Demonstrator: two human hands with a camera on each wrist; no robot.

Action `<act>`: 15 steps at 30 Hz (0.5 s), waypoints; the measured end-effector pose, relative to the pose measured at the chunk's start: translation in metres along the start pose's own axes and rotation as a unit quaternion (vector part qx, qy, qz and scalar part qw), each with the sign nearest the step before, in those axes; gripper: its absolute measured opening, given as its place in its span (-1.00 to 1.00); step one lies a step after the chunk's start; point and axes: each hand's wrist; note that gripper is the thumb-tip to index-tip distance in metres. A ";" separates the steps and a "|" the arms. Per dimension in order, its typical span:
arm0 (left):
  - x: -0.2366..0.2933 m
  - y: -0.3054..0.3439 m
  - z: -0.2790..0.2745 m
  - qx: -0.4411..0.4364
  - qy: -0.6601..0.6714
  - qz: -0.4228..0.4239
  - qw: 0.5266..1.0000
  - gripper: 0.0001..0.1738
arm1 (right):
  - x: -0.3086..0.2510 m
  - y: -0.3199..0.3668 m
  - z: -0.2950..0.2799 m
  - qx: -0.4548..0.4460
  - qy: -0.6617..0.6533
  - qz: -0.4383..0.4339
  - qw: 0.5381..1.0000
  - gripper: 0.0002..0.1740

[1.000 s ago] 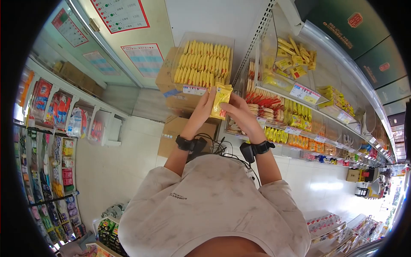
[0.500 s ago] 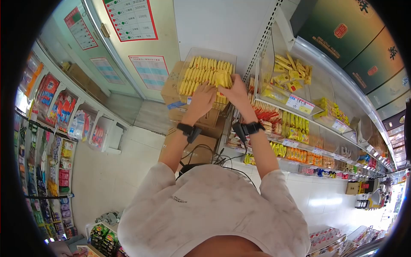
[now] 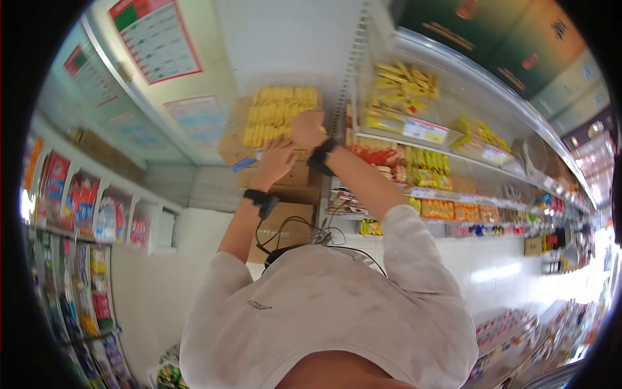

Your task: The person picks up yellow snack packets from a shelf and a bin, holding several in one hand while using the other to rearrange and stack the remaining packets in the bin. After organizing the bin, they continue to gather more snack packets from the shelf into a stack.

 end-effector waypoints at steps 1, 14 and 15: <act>0.000 0.000 0.001 -0.002 0.012 0.004 1.000 -0.61 | -0.003 -0.003 0.001 -0.043 0.034 -0.009 0.998 -0.78; 0.000 -0.002 -0.008 0.073 0.123 -0.054 0.988 -0.58 | 0.000 -0.035 -0.011 -0.192 -0.028 0.045 0.980 -0.71; -0.004 0.001 -0.006 0.083 0.116 -0.030 0.989 -0.57 | 0.003 -0.036 -0.009 -0.204 -0.033 0.027 0.978 -0.69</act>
Point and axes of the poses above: each hand's wrist, its own y-axis away from the middle knuckle, its own z-axis out of the palm, x = y × z, and after that the axes turned 11 degrees about x, right-handed
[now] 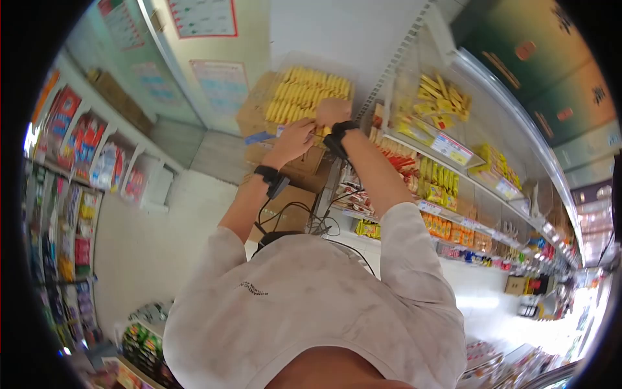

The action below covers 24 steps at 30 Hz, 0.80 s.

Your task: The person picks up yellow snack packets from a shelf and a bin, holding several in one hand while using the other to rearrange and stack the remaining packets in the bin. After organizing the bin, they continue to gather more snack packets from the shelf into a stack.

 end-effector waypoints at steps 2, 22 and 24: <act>-0.001 0.002 0.001 0.012 0.003 0.004 1.000 -0.57 | 0.005 0.002 -0.001 -0.001 -0.007 -0.024 1.000 -0.74; -0.001 0.008 0.009 0.030 -0.077 0.022 0.996 -0.56 | -0.004 0.016 0.039 0.105 0.049 0.013 0.993 -0.54; 0.001 0.009 0.008 0.035 -0.053 0.021 0.998 -0.56 | -0.003 0.025 0.042 0.086 0.062 -0.017 0.994 -0.53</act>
Point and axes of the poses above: each hand's wrist, its own y-axis away from the middle knuckle, its own z-axis out of the palm, x = y × z, and after that the axes turned 11 degrees about x, right-handed
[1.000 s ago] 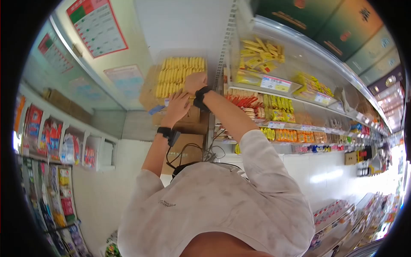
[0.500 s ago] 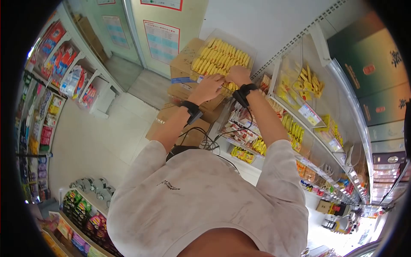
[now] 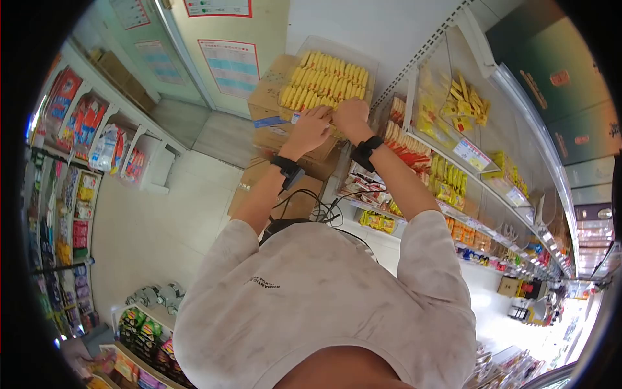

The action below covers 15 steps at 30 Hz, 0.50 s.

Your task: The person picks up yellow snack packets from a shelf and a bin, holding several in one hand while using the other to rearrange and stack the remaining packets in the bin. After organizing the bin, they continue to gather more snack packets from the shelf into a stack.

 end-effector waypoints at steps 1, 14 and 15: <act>0.001 -0.002 -0.002 0.005 0.010 -0.001 1.000 -0.56 | 0.001 0.007 0.000 0.002 -0.001 -0.023 1.000 -0.51; 0.025 -0.013 -0.018 -0.062 0.039 0.039 0.997 -0.09 | -0.011 0.137 -0.015 0.224 -0.127 0.009 0.966 -0.28; 0.025 -0.012 -0.012 -0.079 0.018 0.057 0.995 -0.11 | -0.012 0.138 -0.013 0.240 -0.132 0.007 0.962 -0.29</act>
Point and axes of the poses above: each hand's wrist, its own y-axis away from the middle knuckle, its own z-axis out of the palm, x = y × z, and after that the axes turned 11 degrees about x, right-handed
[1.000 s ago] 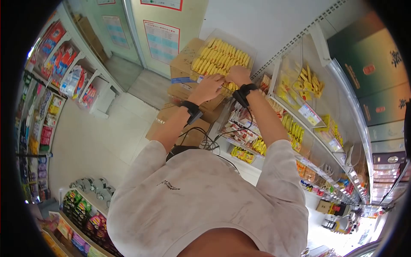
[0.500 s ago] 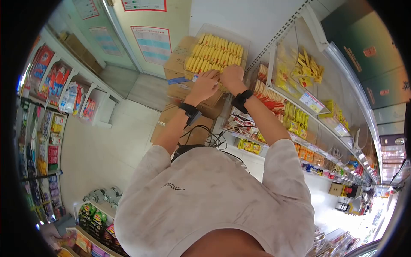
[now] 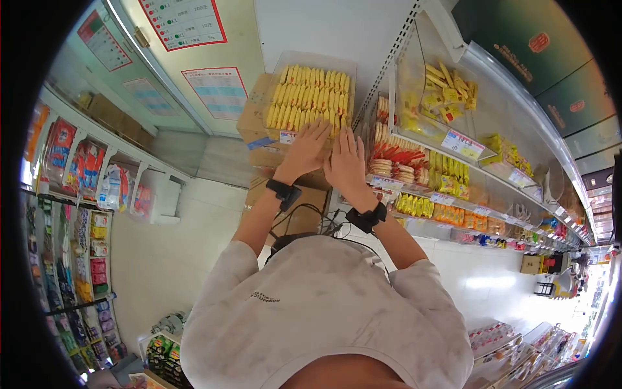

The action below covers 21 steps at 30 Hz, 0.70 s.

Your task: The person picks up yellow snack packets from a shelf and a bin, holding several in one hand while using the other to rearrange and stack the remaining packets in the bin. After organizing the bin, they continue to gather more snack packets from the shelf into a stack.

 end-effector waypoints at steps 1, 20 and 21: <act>-0.001 0.001 0.005 -0.019 -0.020 0.015 0.999 -0.12 | 0.000 0.002 0.002 0.015 -0.006 -0.003 1.000 -0.30; -0.012 -0.024 0.028 -0.062 0.009 0.002 0.998 0.08 | 0.055 -0.034 0.020 0.057 -0.154 0.045 0.985 -0.78; -0.012 -0.024 0.030 -0.061 0.000 0.004 0.998 0.08 | 0.055 -0.032 0.017 0.057 -0.168 0.057 0.982 -0.80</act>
Point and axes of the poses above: each hand's wrist, its own y-axis away from the middle knuckle, its own z-axis out of the palm, x = y × z, and after that the axes turned 11 degrees about x, right-handed
